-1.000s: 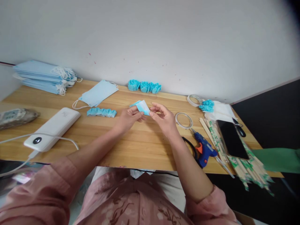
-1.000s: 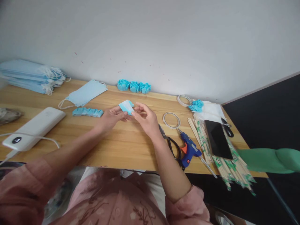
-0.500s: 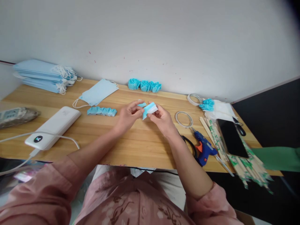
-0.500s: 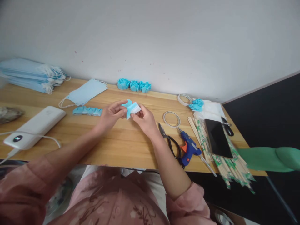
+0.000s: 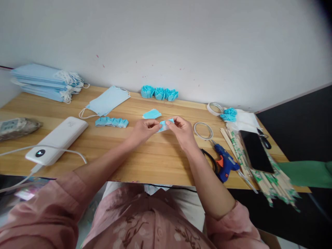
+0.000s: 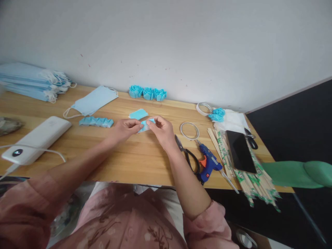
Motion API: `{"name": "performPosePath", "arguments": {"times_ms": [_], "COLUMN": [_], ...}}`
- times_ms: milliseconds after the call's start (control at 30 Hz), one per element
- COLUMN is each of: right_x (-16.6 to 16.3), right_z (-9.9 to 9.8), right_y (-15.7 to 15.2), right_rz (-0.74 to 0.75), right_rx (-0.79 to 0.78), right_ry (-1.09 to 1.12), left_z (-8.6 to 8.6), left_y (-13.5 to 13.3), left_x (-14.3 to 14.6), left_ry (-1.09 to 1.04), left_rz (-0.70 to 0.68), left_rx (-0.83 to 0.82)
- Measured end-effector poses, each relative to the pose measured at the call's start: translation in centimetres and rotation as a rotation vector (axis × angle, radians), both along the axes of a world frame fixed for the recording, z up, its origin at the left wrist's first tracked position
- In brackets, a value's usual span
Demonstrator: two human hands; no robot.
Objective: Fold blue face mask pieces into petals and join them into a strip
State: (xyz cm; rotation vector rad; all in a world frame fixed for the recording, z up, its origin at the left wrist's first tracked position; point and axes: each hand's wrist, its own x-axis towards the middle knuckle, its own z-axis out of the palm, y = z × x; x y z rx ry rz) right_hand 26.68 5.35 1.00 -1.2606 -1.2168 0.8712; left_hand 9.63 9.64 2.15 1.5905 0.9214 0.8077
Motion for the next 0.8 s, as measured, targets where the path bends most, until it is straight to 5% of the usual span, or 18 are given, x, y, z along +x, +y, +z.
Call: {"name": "performPosePath", "arguments": {"times_ms": [800], "right_x": [-0.13], "right_z": [0.33], "right_y": [-0.18], "right_rz": [-0.074], "right_rx": [0.053], "right_ry": [-0.204], "left_z": [0.2], "left_y": [-0.24], "left_x": [0.14], "left_ry": [-0.014], "left_rz": [0.077], "left_rx": [-0.033]}}
